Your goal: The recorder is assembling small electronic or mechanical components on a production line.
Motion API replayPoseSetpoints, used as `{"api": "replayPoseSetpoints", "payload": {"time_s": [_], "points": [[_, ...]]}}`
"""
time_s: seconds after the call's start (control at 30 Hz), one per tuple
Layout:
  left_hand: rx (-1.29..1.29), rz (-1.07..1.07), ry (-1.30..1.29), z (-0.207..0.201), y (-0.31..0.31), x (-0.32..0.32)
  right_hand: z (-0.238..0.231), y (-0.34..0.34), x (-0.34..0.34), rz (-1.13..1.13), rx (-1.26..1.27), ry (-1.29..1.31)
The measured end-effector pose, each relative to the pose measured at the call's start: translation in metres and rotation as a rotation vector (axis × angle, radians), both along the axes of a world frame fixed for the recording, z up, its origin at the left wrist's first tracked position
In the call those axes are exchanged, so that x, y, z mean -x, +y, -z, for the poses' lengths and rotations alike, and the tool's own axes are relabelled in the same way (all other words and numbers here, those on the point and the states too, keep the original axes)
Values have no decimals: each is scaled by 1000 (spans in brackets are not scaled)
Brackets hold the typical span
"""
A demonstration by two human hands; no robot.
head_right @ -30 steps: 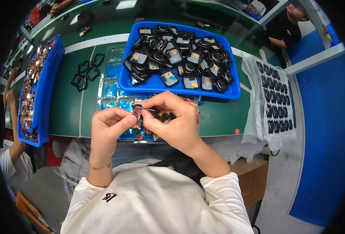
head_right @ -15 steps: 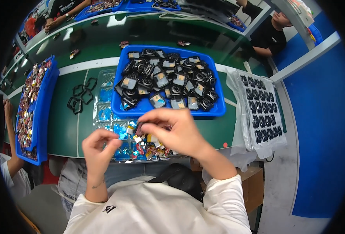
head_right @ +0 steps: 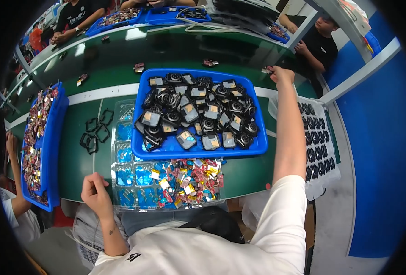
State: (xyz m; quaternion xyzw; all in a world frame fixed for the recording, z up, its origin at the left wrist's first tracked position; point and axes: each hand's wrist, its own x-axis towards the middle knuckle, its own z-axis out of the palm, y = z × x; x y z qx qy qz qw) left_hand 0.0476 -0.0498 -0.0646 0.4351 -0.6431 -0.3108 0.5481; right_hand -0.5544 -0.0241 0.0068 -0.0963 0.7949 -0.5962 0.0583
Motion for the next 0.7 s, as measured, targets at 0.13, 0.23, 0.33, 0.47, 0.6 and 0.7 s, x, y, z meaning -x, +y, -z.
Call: {"api": "replayPoseSetpoints", "payload": {"time_s": [0.13,0.23,0.33,0.47,0.6,0.7], "points": [[-51,-74,49,-5,5,-2,33,-12,43,280,-52,-50],[-62,-56,21,-3,2,0,51,-6,70,405,14,-121],[-87,-81,-58,-2,7,-5,45,-21,34,333,-166,-88],[-52,-61,-54,-6,4,1,31,-5,41,273,-397,27],[-74,-38,-66,-8,3,-1,-2,-2,-20,-126,-402,328],[-100,-14,-1,-7,1,5,-42,28,-133,-622,-165,403]]}}
